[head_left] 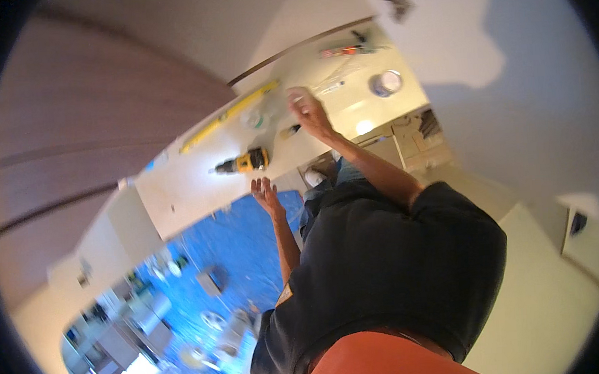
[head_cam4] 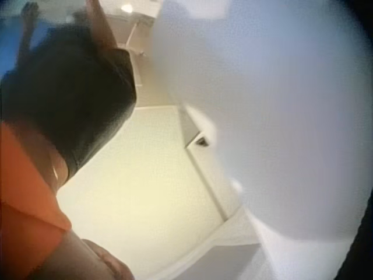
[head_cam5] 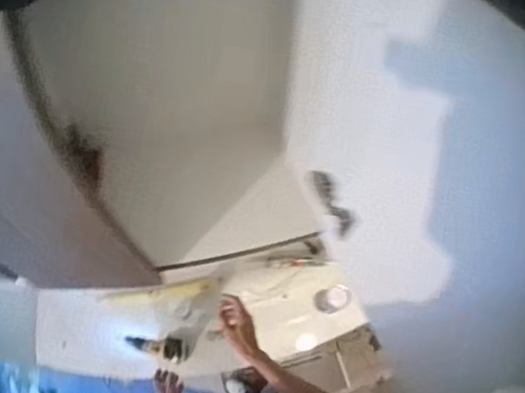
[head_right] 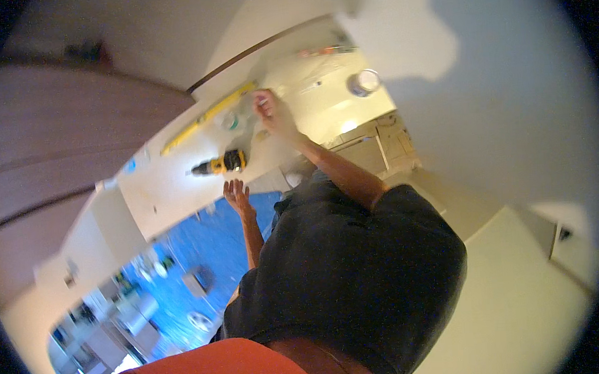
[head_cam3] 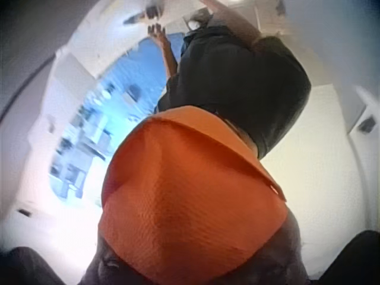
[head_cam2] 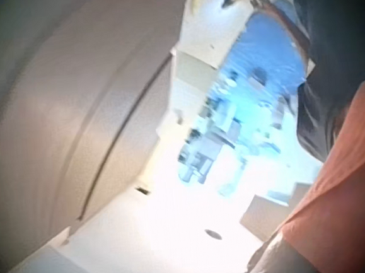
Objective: The person uses a cordless drill to attach hinges to a cabinet door, then switches to a manual screwdriver for adjustments. They repeatedly open and close the door to check alignment and make further adjustments.
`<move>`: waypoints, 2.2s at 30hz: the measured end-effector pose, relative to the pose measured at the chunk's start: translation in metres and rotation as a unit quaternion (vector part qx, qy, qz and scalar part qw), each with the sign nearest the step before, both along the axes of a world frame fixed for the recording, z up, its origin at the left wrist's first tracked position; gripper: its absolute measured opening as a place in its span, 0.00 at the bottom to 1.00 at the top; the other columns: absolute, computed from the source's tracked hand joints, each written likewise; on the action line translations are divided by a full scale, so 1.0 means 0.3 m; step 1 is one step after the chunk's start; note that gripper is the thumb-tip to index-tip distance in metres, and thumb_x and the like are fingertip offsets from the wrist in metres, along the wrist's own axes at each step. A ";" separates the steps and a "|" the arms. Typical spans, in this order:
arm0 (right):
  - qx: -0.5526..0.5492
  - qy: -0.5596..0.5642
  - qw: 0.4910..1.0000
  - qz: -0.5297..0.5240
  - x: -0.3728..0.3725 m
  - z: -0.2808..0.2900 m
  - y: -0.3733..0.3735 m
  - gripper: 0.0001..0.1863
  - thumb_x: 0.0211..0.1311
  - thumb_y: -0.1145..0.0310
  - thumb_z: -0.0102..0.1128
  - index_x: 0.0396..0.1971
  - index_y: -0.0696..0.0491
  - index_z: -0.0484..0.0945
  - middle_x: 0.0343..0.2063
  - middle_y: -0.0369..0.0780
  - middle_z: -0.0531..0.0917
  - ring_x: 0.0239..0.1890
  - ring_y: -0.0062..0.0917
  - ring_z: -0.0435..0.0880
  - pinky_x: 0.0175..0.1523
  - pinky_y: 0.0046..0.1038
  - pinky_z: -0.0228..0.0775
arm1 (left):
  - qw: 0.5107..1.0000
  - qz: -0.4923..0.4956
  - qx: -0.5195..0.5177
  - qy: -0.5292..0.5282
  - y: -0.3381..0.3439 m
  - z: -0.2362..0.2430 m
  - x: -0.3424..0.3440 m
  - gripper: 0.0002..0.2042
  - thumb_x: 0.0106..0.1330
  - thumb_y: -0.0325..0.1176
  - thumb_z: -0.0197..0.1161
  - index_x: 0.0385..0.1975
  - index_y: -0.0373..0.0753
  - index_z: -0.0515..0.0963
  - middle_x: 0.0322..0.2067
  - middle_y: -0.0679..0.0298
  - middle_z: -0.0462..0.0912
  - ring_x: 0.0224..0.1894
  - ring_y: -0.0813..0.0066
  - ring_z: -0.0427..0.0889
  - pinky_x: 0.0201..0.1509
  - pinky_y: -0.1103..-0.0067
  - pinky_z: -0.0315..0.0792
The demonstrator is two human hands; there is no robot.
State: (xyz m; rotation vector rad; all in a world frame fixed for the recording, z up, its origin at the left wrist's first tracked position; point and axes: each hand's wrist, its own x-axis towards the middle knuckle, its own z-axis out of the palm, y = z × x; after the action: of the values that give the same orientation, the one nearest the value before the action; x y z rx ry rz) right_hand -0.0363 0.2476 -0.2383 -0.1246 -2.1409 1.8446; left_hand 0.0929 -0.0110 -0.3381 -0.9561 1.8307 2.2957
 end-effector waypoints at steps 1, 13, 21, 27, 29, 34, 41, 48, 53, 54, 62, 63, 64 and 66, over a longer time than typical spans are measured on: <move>0.013 -0.034 0.998 0.041 -0.007 -0.011 0.045 0.20 0.72 0.64 0.60 0.59 0.51 0.70 0.39 0.39 0.81 0.37 0.23 0.86 0.40 0.24 0.80 | 1.000 -0.030 -0.002 0.002 0.027 0.015 -0.017 0.33 0.70 0.37 0.65 0.71 0.41 0.56 0.67 0.55 0.63 0.63 0.60 0.71 0.63 0.59 0.70; -0.354 -0.048 0.878 -0.318 0.270 -0.224 0.627 0.14 0.64 0.68 0.60 0.48 0.55 0.75 0.38 0.38 0.81 0.32 0.23 0.81 0.39 0.29 0.78 | 0.905 -0.352 -0.127 0.200 0.416 0.416 -0.431 0.30 0.68 0.38 0.66 0.64 0.30 0.63 0.61 0.52 0.69 0.57 0.64 0.75 0.57 0.71 0.73; -0.214 0.109 0.909 -0.341 0.345 -0.296 0.618 0.13 0.67 0.66 0.59 0.49 0.54 0.76 0.40 0.36 0.81 0.41 0.18 0.81 0.46 0.23 0.74 | 0.739 -0.580 -0.231 0.254 0.650 0.604 -0.511 0.24 0.69 0.29 0.63 0.62 0.30 0.67 0.60 0.54 0.72 0.55 0.66 0.78 0.57 0.74 0.74; -0.458 -0.017 0.831 -0.315 0.481 -0.280 0.456 0.18 0.65 0.71 0.57 0.54 0.56 0.74 0.45 0.40 0.82 0.43 0.26 0.84 0.46 0.27 0.78 | 0.688 -0.606 -0.243 0.317 0.708 0.715 -0.502 0.20 0.72 0.26 0.58 0.62 0.30 0.66 0.58 0.53 0.75 0.55 0.66 0.81 0.57 0.76 0.74; -0.407 -0.005 0.839 -0.362 0.496 -0.259 0.491 0.17 0.67 0.70 0.57 0.55 0.55 0.74 0.44 0.40 0.83 0.41 0.24 0.84 0.46 0.26 0.78 | 0.669 -0.613 -0.260 0.330 0.684 0.732 -0.489 0.20 0.72 0.25 0.57 0.62 0.30 0.66 0.59 0.53 0.74 0.55 0.66 0.81 0.57 0.75 0.74; -0.297 0.073 0.862 -0.404 0.400 0.007 0.836 0.18 0.70 0.63 0.59 0.53 0.57 0.75 0.45 0.40 0.82 0.44 0.22 0.83 0.45 0.23 0.77 | 0.707 -0.598 -0.205 0.316 0.612 0.743 -0.478 0.21 0.73 0.28 0.58 0.63 0.30 0.66 0.60 0.51 0.73 0.56 0.62 0.81 0.59 0.73 0.74; -0.350 0.134 0.887 -0.269 0.004 0.419 1.338 0.27 0.68 0.58 0.60 0.61 0.58 0.72 0.57 0.46 0.77 0.54 0.33 0.81 0.57 0.32 0.77 | 0.772 -0.507 -0.243 0.297 0.549 0.762 -0.434 0.24 0.71 0.30 0.61 0.63 0.29 0.64 0.61 0.51 0.71 0.58 0.60 0.79 0.59 0.72 0.74; -0.354 0.100 0.898 -0.241 -0.059 0.479 1.478 0.40 0.62 0.53 0.68 0.65 0.64 0.65 0.61 0.52 0.74 0.57 0.39 0.79 0.58 0.37 0.76 | 0.789 -0.473 -0.197 0.339 0.436 0.684 -0.591 0.26 0.67 0.35 0.66 0.63 0.36 0.67 0.61 0.56 0.71 0.59 0.65 0.76 0.60 0.67 0.74; -0.306 0.170 0.918 -0.185 -0.038 0.484 1.495 0.23 0.72 0.65 0.54 0.63 0.59 0.72 0.62 0.47 0.73 0.63 0.34 0.74 0.67 0.35 0.72 | 0.604 -0.367 -0.573 0.415 0.563 0.554 -0.673 0.22 0.72 0.36 0.58 0.63 0.36 0.70 0.61 0.53 0.75 0.60 0.62 0.75 0.67 0.66 0.66; -0.352 0.230 0.905 -0.069 -0.012 0.468 1.498 0.23 0.75 0.67 0.47 0.65 0.60 0.70 0.66 0.47 0.69 0.70 0.35 0.65 0.73 0.36 0.64 | 0.734 -0.390 -0.385 0.401 0.610 0.573 -0.660 0.22 0.70 0.35 0.62 0.62 0.37 0.71 0.57 0.58 0.78 0.53 0.67 0.80 0.61 0.71 0.72; -0.195 -0.006 0.979 -0.063 -0.132 0.342 1.240 0.21 0.75 0.63 0.47 0.61 0.57 0.74 0.64 0.48 0.71 0.65 0.36 0.71 0.67 0.37 0.70 | 0.859 -0.199 -0.197 0.429 0.824 0.739 -0.328 0.22 0.66 0.33 0.65 0.59 0.34 0.71 0.56 0.55 0.77 0.48 0.63 0.86 0.51 0.71 0.80; -0.166 -0.029 0.985 -0.037 -0.155 0.313 1.165 0.21 0.75 0.63 0.47 0.61 0.57 0.74 0.64 0.48 0.72 0.64 0.36 0.71 0.66 0.37 0.70 | 0.867 -0.199 -0.204 0.409 0.775 0.730 -0.301 0.22 0.66 0.33 0.65 0.58 0.33 0.71 0.55 0.54 0.78 0.47 0.62 0.86 0.50 0.70 0.80; -0.141 -0.056 0.988 -0.018 -0.163 0.273 1.107 0.22 0.74 0.63 0.47 0.61 0.57 0.74 0.63 0.48 0.72 0.64 0.35 0.72 0.66 0.37 0.70 | 0.887 -0.159 -0.196 0.387 0.726 0.694 -0.264 0.22 0.66 0.33 0.65 0.58 0.33 0.72 0.55 0.54 0.78 0.47 0.62 0.86 0.50 0.69 0.80; -0.100 -0.108 0.989 0.016 -0.165 0.176 1.025 0.22 0.74 0.63 0.48 0.61 0.58 0.74 0.62 0.47 0.73 0.63 0.35 0.73 0.65 0.36 0.71 | 0.913 -0.119 -0.169 0.352 0.686 0.615 -0.228 0.22 0.66 0.34 0.64 0.58 0.32 0.72 0.54 0.53 0.79 0.47 0.61 0.86 0.49 0.68 0.80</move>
State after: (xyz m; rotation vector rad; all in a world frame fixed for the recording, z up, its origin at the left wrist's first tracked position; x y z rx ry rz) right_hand -0.0859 0.5551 -0.1856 -0.3529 -2.0984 2.1482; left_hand 0.0246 0.1949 -0.1537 0.1561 2.4777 2.3794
